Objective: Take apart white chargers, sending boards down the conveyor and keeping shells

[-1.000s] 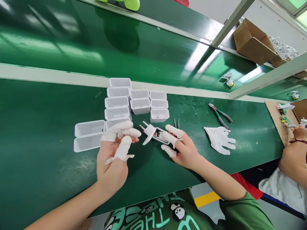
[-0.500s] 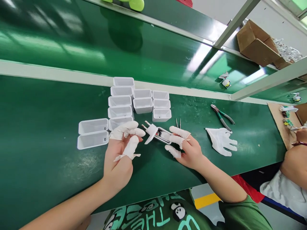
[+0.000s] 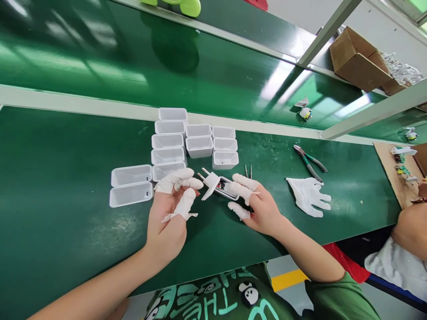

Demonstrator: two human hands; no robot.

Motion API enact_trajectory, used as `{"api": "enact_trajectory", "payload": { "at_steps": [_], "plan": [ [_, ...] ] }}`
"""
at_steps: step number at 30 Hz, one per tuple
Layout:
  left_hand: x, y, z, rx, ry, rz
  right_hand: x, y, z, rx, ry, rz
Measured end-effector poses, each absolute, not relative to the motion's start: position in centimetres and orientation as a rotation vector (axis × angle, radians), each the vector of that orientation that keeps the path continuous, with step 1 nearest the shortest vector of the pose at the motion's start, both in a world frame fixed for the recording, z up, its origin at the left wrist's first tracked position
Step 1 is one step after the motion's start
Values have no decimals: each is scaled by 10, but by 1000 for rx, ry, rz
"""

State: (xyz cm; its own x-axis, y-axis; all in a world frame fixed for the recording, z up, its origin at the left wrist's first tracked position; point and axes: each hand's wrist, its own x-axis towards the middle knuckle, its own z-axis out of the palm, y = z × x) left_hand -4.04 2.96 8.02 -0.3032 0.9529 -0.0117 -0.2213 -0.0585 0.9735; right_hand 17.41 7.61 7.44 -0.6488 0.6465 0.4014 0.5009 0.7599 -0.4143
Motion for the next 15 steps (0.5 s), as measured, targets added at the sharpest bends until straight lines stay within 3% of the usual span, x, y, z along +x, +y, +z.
{"api": "enact_trajectory", "payload": {
  "at_steps": [11, 15],
  "plan": [
    [-38, 32, 80, 875, 1243, 1556, 169, 76, 69, -1003, -2250, 717],
    [-39, 29, 81, 875, 1205, 1622, 164, 72, 69, -1055, -1793, 1183]
  ]
}}
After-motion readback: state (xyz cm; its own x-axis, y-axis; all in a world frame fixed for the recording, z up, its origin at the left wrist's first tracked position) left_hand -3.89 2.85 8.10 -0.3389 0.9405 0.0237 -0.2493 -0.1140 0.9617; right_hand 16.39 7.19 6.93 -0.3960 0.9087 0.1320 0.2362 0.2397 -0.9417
